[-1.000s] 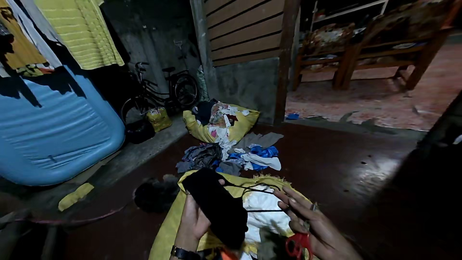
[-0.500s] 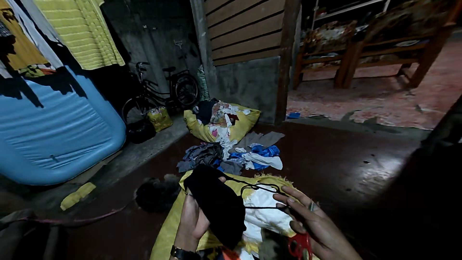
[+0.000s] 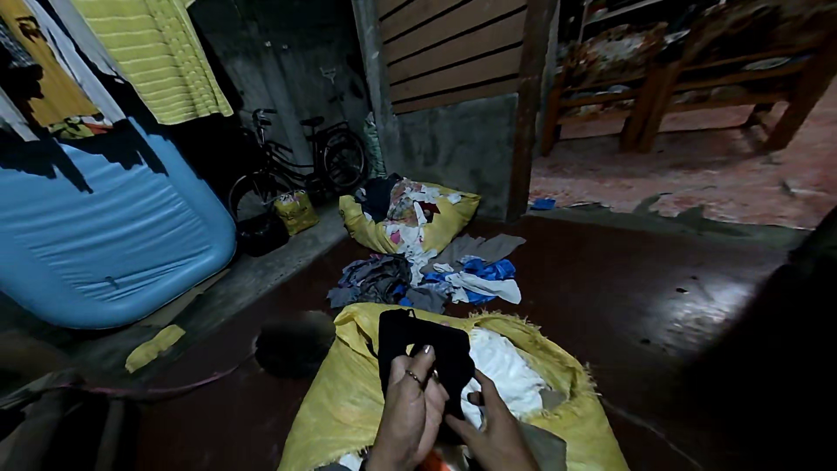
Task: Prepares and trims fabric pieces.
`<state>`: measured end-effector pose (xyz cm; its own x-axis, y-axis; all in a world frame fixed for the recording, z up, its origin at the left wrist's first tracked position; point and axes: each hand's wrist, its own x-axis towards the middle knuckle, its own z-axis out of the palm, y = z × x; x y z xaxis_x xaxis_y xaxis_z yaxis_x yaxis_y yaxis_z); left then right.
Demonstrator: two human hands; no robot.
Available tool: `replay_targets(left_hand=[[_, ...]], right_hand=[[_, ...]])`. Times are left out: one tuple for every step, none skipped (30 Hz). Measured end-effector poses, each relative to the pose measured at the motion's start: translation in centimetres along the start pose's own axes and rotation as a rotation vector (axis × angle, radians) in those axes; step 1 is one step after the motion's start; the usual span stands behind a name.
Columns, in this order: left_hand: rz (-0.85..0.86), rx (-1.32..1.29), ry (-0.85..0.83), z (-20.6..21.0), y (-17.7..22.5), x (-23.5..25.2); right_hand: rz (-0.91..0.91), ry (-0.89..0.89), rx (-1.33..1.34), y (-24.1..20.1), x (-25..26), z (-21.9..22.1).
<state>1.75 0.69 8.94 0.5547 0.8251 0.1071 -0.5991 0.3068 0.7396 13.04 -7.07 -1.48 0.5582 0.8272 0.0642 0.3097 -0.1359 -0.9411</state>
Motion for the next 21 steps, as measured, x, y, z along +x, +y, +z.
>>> replay_targets(left_hand=[[0.005,0.004,0.003,0.1,0.3,-0.1],[0.01,0.014,0.029,0.2,0.8,0.0],[0.014,0.027,0.071,-0.1,1.6,0.2],[0.013,0.062,0.13,-0.6,2.5,0.5],[0.008,0.133,0.203,-1.3,3.7,0.8],[-0.006,0.242,0.268,-2.2,4.8,1.2],[-0.029,0.371,0.304,-3.3,5.9,1.6],[-0.048,0.52,0.321,-4.5,6.8,2.0],[-0.071,0.673,0.327,-5.7,7.3,2.4],[-0.098,0.802,0.33,-6.7,7.5,2.7],[-0.121,0.893,0.336,-7.4,7.4,2.9],[-0.141,0.936,0.346,-7.9,7.2,3.1],[-0.153,0.933,0.361,-7.8,6.9,3.3],[-0.153,0.905,0.379,-7.6,6.7,3.4],[-0.135,0.878,0.396,-7.5,6.5,3.6],[-0.097,0.853,0.42,-7.7,6.2,3.9],[-0.049,0.836,0.451,-8.0,5.8,4.2],[-0.01,0.828,0.491,-8.4,5.6,4.5],[0.022,0.815,0.542,-8.7,5.3,4.9],[0.047,0.795,0.597,-9.1,5.0,5.2],[0.071,0.765,0.643,-9.5,4.7,5.7]], right_hand=[[-0.008,0.006,-0.095,0.8,0.4,-0.3],[-0.005,0.01,-0.185,1.3,0.8,-0.8],[0.006,0.022,-0.241,1.7,1.4,-1.5],[0.016,0.051,-0.266,2.2,2.2,-2.2],[0.015,0.097,-0.269,2.7,2.9,-2.9],[0.005,0.15,-0.258,3.2,3.7,-3.9],[0.002,0.198,-0.248,3.5,4.3,-5.0],[0.004,0.228,-0.234,3.3,4.9,-6.1],[0.001,0.245,-0.222,3.0,5.4,-7.2],[0.001,0.254,-0.203,2.7,5.9,-7.9],[-0.003,0.256,-0.175,2.5,6.2,-8.4],[-0.002,0.244,-0.157,2.2,6.5,-8.7],[0.004,0.229,-0.152,1.8,6.6,-8.9],[0.001,0.22,-0.16,1.4,6.6,-9.1],[-0.021,0.213,-0.184,1.0,6.5,-9.3],[-0.063,0.196,-0.219,0.4,6.2,-9.5],[-0.133,0.155,-0.274,-0.2,5.8,-9.6],[-0.23,0.091,-0.339,-0.9,5.2,-9.8],[-0.321,0.014,-0.405,-1.8,4.2,-9.8],[-0.393,-0.07,-0.468,-3.2,2.8,-9.5],[-0.454,-0.151,-0.539,-4.9,1.2,-9.0]])
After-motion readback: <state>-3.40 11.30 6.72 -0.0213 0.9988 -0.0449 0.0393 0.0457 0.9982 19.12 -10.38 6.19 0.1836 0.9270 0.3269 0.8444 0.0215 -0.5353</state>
